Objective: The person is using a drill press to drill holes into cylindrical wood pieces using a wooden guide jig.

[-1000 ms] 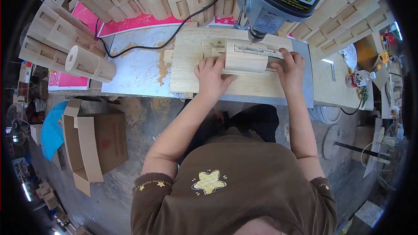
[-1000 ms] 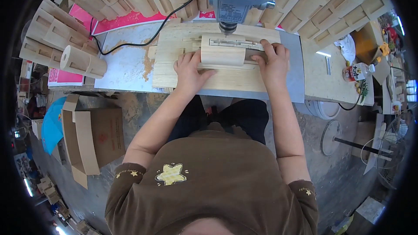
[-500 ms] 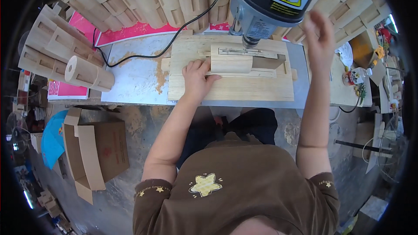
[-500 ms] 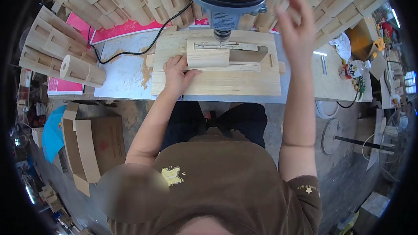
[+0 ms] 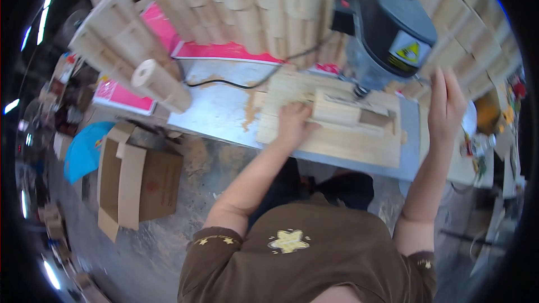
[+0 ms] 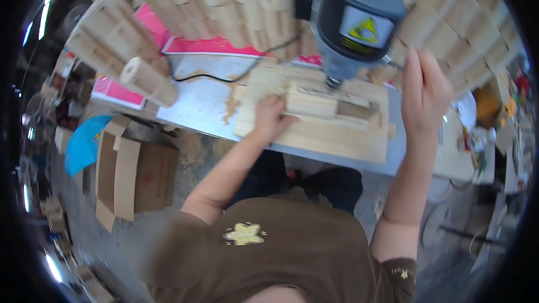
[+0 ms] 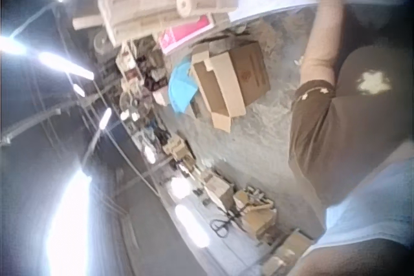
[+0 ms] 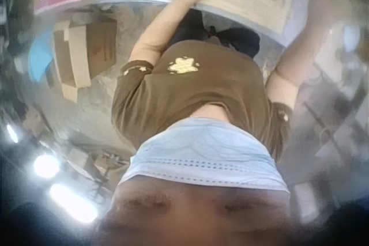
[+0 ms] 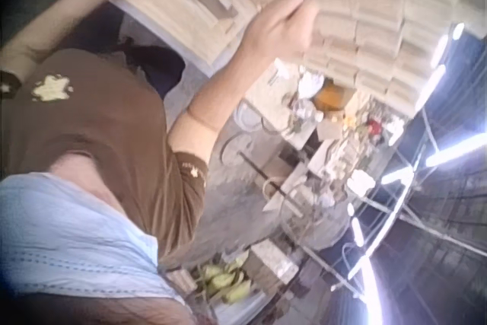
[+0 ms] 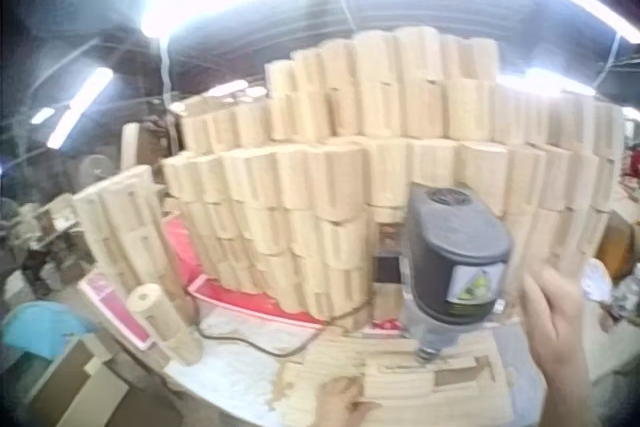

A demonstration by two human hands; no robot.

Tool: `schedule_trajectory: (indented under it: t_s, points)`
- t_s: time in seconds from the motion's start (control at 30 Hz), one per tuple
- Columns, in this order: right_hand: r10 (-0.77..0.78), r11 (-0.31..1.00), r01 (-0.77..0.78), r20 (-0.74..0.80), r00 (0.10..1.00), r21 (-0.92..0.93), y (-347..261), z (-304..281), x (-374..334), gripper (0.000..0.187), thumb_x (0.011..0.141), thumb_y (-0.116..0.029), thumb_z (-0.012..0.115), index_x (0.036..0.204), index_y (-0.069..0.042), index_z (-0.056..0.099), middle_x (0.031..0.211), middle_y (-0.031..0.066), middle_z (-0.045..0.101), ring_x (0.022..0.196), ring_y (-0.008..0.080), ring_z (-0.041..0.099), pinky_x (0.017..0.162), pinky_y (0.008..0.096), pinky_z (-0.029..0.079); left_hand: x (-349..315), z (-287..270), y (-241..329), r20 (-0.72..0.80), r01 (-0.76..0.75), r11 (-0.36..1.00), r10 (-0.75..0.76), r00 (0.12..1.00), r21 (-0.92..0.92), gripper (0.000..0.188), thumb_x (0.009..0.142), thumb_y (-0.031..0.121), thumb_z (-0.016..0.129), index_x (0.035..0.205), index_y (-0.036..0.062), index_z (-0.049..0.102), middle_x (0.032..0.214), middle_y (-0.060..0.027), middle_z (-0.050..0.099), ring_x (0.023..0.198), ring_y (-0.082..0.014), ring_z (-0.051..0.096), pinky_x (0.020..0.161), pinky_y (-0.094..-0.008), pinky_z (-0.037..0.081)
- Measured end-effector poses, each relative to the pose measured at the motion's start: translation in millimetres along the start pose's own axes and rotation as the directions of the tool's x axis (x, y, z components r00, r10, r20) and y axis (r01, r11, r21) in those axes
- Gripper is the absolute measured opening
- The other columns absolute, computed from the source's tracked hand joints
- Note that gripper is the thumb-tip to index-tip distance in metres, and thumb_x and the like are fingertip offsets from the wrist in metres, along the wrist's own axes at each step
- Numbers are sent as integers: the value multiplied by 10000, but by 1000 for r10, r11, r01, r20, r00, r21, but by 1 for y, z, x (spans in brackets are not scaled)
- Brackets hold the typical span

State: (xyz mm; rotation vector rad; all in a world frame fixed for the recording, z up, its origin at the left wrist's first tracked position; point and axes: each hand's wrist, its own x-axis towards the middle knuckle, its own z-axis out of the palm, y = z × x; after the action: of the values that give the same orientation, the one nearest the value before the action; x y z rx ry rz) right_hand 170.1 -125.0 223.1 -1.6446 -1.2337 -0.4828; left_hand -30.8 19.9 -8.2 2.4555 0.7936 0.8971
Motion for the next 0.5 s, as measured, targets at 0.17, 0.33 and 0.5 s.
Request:
schedule_trajectory:
  t_s: [0.17, 0.33, 0.5]
  points:
    - [12, 999, -9, 78, 997, -35, 5, -5, -66, 145, 899, -36, 492, 861, 64, 590, 660, 112, 528, 575, 169, 482, 542, 274, 377, -1, -1, 14, -19, -1, 1000, 0, 1000, -21, 523, 580, 265, 763, 1055, 116, 600, 907, -67, 539, 934, -280, 504, 798, -423, 344]
    - [49, 995, -56, 87, 995, 80, 31, 23, -110, 161, 888, -21, 490, 969, 53, 606, 760, 129, 564, 630, 186, 525, 581, 279, 412, -4, -10, 18, -16, 16, 1000, -16, 1000, -14, 571, 595, 260, 757, 1117, 110, 580, 928, -66, 545, 945, -275, 507, 824, -414, 336]
    - [-34, 997, 34, 9, 999, 64, 55, 53, -121, 170, 874, -16, 501, 996, 44, 603, 811, 138, 571, 633, 218, 531, 590, 290, 425, -1, -7, 15, -35, -1, 1000, 1, 999, -15, 591, 596, 257, 759, 1140, 122, 572, 966, -62, 558, 972, -270, 507, 852, -411, 328]
